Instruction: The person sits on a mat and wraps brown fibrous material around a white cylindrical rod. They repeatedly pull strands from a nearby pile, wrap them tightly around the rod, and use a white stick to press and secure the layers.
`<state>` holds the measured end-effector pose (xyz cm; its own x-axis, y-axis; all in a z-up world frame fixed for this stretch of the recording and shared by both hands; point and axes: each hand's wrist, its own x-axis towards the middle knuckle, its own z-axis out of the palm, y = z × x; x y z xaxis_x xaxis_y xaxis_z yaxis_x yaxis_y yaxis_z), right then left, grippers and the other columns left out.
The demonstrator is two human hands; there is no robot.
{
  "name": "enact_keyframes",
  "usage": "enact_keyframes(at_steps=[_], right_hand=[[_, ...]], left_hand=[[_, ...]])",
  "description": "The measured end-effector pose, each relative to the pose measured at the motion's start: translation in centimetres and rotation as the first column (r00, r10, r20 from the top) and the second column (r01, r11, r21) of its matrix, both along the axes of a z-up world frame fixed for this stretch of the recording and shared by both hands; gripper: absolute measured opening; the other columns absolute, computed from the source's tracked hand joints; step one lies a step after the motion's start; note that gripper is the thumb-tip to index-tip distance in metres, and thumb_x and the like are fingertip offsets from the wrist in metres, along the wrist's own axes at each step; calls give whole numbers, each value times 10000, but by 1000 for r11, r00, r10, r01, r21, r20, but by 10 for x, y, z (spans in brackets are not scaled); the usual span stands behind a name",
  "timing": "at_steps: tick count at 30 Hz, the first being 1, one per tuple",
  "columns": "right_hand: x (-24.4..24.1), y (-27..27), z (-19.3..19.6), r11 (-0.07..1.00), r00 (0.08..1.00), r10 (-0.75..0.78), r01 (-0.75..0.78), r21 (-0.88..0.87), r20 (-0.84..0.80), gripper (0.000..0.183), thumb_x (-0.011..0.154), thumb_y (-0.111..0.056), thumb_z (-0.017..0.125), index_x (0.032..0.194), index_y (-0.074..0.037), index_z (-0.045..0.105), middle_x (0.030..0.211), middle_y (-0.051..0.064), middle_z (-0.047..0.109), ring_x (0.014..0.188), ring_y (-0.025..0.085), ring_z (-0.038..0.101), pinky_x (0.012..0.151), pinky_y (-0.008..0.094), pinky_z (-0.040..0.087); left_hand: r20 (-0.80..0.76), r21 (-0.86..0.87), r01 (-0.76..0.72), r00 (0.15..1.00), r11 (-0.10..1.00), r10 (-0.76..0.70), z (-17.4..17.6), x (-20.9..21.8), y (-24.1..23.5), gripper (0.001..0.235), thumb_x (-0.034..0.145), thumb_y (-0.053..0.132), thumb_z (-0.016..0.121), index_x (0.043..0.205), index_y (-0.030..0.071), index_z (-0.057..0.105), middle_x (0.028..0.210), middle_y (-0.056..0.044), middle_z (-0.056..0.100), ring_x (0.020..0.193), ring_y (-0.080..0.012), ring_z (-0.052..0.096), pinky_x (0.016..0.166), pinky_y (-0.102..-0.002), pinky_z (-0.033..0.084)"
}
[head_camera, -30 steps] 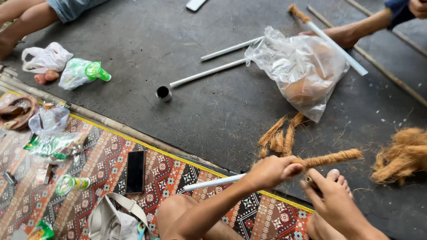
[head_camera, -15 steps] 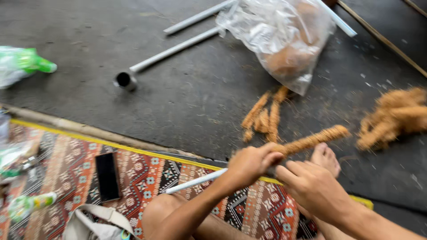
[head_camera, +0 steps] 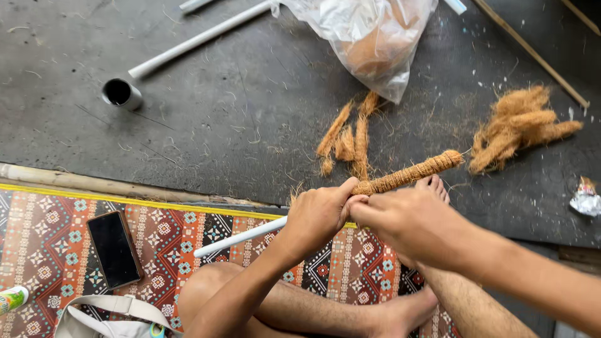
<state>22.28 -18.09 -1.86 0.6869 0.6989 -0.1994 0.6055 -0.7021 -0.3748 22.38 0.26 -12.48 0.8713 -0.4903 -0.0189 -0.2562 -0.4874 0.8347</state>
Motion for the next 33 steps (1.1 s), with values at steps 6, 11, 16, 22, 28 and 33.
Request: enact_keyframes(at_steps=[6, 11, 16, 22, 28, 33], right_hand=[[43, 18, 38, 977, 925, -124, 49, -209, -359, 194, 890, -300, 654, 966, -140, 576, 824, 87, 728, 751, 330, 719, 611, 474, 523], [58, 30, 59, 972, 850, -162, 51, -228, -501, 223, 890, -302, 679, 940, -118, 565, 739, 122, 690, 695, 340, 695, 637, 484, 491], [58, 28, 57, 972, 795, -174, 46, -229, -581, 204, 890, -268, 675, 938, -108, 558, 744, 107, 664, 665, 314, 645, 624, 466, 474], [66, 11, 23, 993, 712, -118, 68, -99, -692, 252, 924, -240, 642, 849, -46, 500, 626, 86, 557, 602, 200, 500, 603, 410, 468], [59, -9, -23, 997, 680, -55, 83, 3, -731, 273, 970, -296, 640, 898, -55, 536, 635, 67, 489, 638, 153, 452, 597, 392, 433], [48, -30, -59, 947, 671, -1, 239, 215, -741, 252, 1016, -285, 592, 918, -62, 527, 717, -8, 521, 698, 98, 476, 615, 328, 437]], left_hand=[[2, 24, 110, 994, 994, -111, 2, -13, -6, 278, 974, 403, 622, 982, 139, 711, 762, -171, 705, 719, -407, 695, 612, -537, 526], [-61, -78, 152, 986, 985, -156, 20, -20, -2, 303, 959, 424, 621, 1062, 168, 747, 766, -168, 716, 708, -396, 698, 597, -530, 528], [-26, -53, 212, 976, 976, -214, 26, -28, -2, 326, 970, 430, 625, 1083, 137, 710, 748, -157, 711, 679, -398, 689, 597, -540, 516], [128, -123, 276, 957, 953, -260, 27, -54, -3, 326, 990, 433, 615, 1057, 114, 624, 704, -105, 678, 604, -351, 672, 502, -490, 485], [176, -206, 253, 960, 945, -219, 26, -54, -1, 309, 1004, 403, 639, 1026, 100, 581, 725, -98, 677, 635, -336, 680, 514, -455, 486], [127, -271, 160, 983, 949, -130, 25, -51, 0, 295, 1034, 380, 625, 994, 93, 568, 774, -109, 676, 687, -339, 689, 563, -439, 503]])
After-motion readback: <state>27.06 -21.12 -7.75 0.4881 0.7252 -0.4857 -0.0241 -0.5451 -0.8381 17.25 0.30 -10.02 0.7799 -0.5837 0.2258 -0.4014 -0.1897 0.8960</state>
